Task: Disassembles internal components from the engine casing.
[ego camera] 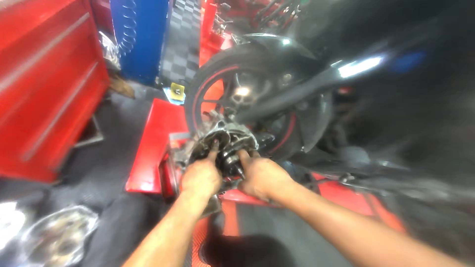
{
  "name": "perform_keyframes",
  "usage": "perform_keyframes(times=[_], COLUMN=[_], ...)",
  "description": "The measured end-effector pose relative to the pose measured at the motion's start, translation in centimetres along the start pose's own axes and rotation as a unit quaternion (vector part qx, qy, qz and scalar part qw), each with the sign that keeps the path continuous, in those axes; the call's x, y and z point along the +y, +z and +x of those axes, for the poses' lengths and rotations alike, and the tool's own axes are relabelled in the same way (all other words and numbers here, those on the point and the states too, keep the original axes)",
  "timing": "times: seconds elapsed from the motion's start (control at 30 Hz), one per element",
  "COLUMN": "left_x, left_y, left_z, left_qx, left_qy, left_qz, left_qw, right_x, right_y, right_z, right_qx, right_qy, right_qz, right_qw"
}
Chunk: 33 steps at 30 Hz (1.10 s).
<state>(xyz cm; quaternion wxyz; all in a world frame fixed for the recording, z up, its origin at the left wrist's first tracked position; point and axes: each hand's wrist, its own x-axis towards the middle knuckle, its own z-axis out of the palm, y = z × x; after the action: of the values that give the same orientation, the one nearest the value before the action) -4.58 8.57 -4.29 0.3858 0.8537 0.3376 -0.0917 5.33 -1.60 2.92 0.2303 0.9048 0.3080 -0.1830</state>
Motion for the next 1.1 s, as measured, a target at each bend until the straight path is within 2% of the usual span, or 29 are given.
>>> perform_keyframes(times=[0.13, 0.27, 0.37, 0.53, 0.6, 0.7, 0.77, 0.8, 0.83, 0.9, 0.97, 1.03, 1.07, 1.1], left_x=[-0.3, -0.4, -0.3, -0.9, -1.1, -1.1, -1.3, -1.4, -1.6, -1.9, -1.6, -1.2, -1.2, -1.2], left_y=[0.0, -0.1, -0.1, 0.1, 0.3, 0.2, 0.3, 0.5, 1.0, 2.4, 3.7, 4.9, 5.3, 5.5], left_z=[0.1, 0.0, -0.1, -0.1, -0.4, -1.5, -2.7, -3.3, -4.0, -5.0, -6.1, -6.9, -7.1, -7.3], left_qx=[0.006, -0.001, -0.004, 0.006, 0.023, 0.054, 0.079, 0.092, 0.105, 0.117, 0.112, 0.095, 0.081, 0.062], left_qy=[0.009, 0.005, 0.009, 0.039, 0.063, 0.091, 0.122, 0.144, 0.172, 0.237, 0.281, 0.309, 0.315, 0.316], left_qz=[-0.011, -0.007, -0.007, -0.016, -0.032, -0.058, -0.099, -0.137, -0.184, -0.292, -0.359, -0.375, -0.357, -0.326], left_qw=[1.0, 1.0, 1.0, 0.999, 0.997, 0.993, 0.984, 0.976, 0.962, 0.919, 0.883, 0.869, 0.876, 0.889], right_x=[0.5, -0.6, -0.5, 1.4, 2.9, 3.8, 3.3, 2.6, 1.9, 0.5, -0.7, -1.4, -1.6, -1.5], right_y=[0.5, 0.4, 0.4, 1.4, 2.9, 6.3, 8.8, 9.7, 10.5, 11.9, 13.3, 15.0, 15.9, 16.7], right_z=[0.1, -0.9, -1.3, -2.2, -3.4, -6.1, -7.6, -8.3, -8.8, -9.2, -9.5, -9.5, -9.3, -9.1], right_qx=[0.001, 0.029, 0.034, 0.033, 0.08, 0.232, 0.282, 0.255, 0.201, 0.09, 0.027, -0.029, -0.037, -0.036], right_qy=[0.011, 0.012, 0.01, -0.002, -0.023, -0.047, -0.064, -0.071, -0.072, -0.077, -0.124, -0.204, -0.228, -0.234], right_qz=[0.055, -0.032, -0.043, 0.059, 0.105, 0.182, 0.33, 0.452, 0.583, 0.787, 0.883, 0.923, 0.93, 0.934], right_qw=[0.998, 0.999, 0.998, 0.998, 0.991, 0.954, 0.899, 0.852, 0.784, 0.605, 0.451, 0.326, 0.287, 0.269])
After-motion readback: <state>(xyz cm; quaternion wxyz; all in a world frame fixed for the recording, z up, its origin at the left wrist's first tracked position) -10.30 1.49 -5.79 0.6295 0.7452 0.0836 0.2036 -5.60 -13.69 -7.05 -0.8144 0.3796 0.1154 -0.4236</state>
